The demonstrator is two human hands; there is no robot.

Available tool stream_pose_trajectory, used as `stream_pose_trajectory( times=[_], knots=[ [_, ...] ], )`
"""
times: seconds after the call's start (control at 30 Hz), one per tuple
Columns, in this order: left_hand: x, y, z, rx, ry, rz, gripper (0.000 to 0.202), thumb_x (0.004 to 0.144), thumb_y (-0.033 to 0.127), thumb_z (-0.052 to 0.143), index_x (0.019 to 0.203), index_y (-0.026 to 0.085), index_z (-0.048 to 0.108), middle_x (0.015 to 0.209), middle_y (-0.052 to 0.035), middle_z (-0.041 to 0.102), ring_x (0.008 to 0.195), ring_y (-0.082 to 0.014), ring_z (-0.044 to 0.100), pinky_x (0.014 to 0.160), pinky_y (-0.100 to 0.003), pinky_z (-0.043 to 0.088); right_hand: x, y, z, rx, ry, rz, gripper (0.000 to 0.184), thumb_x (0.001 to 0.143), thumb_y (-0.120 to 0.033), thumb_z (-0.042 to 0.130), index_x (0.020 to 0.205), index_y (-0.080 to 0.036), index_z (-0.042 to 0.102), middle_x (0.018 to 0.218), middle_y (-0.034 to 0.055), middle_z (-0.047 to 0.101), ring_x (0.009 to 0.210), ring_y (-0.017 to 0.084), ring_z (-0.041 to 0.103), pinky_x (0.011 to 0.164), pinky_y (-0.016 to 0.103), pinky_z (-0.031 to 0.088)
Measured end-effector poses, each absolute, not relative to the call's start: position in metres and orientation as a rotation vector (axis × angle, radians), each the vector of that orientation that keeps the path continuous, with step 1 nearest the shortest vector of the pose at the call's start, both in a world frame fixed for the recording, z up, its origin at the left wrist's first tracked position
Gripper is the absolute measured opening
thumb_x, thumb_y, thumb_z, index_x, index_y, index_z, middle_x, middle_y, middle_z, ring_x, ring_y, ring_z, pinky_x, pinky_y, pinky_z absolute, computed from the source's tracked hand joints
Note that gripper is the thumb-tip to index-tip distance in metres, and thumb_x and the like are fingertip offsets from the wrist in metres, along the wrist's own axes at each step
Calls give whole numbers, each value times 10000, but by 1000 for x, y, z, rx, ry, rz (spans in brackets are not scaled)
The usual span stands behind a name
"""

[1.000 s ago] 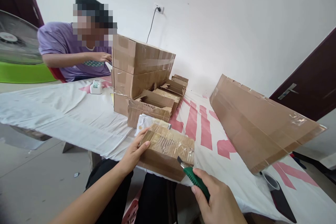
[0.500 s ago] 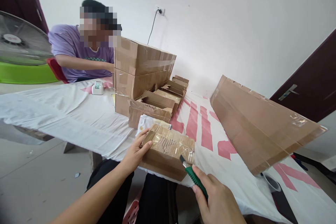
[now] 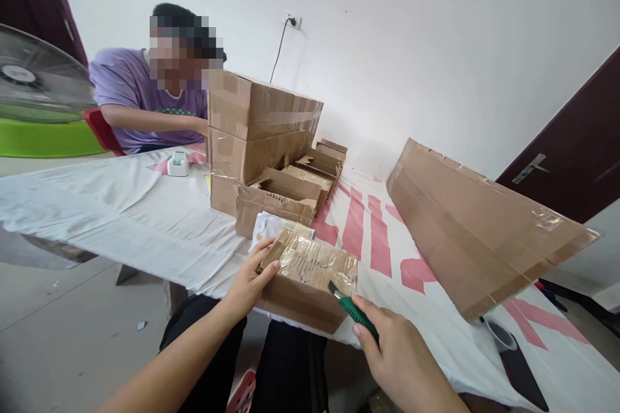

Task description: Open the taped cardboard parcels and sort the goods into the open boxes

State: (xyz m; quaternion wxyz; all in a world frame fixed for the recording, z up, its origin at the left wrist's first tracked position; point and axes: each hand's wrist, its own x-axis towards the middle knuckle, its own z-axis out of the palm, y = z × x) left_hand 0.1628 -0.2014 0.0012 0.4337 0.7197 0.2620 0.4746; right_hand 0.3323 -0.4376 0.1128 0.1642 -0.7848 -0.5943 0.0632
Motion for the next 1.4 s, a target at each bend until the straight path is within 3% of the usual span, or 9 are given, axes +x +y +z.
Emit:
stream_pose_trajectory(
  times=[0.17,0.33,0.43,0.57,0.77,0.93,1.13,1.4],
  knots=[
    [152,-188,19,1970,659,1047,347,824,443,543,988,191,716,1285,-114,585,1246,-300,530,1072,-426,425,331,-443,113,-2206,-1702,119,423,951,-367,457,1344,-260,571,1285,52,654,1160,237,637,956,384,548],
    [147,-180,69,2273,659,883,355,807,509,548,713,200,694,1137,-98,661,1072,-296,613,954,-413,480,328,-454,110,-2143,-1739,55,435,953,-372,451,1353,-240,558,1248,75,677,1120,226,660,918,348,569],
    [152,-187,103,2446,680,657,279,825,438,546,746,206,681,873,-57,703,856,-252,656,781,-347,496,327,-458,102,-2096,-1759,-21,433,957,-348,448,1365,-233,539,1228,82,685,1118,213,660,933,333,560],
    [170,-203,128,2650,642,392,160,758,364,660,841,231,693,805,-45,725,804,-265,668,701,-316,465,324,-461,82,-2067,-1741,-126,434,958,-326,450,1376,-228,515,1209,84,691,1119,211,660,946,339,555],
    [203,-227,128,2801,505,296,112,713,301,698,693,200,652,761,-82,709,856,-313,675,848,-403,461,314,-464,42,-1984,-1663,-222,454,955,-296,470,1404,-231,464,1262,76,664,1150,202,642,920,299,562],
    [219,-227,125,2593,408,201,42,697,169,621,679,203,636,712,-54,662,800,-287,645,747,-360,448,313,-472,26,-1959,-1616,-251,473,952,-263,471,1423,-270,438,1194,53,692,1065,184,681,865,267,575],
    [230,-205,108,2257,359,-1,109,670,257,635,611,184,581,540,39,504,531,-141,501,550,-251,383,317,-479,31,-2033,-1590,-248,450,967,-288,424,1412,-248,471,915,39,718,789,171,716,675,256,602],
    [229,-201,93,1888,332,19,279,609,404,722,683,163,603,604,29,554,557,-115,492,552,-235,383,317,-476,39,-2062,-1668,-263,452,966,-263,403,1405,-196,489,969,77,725,905,193,726,743,268,609]
  ],
)
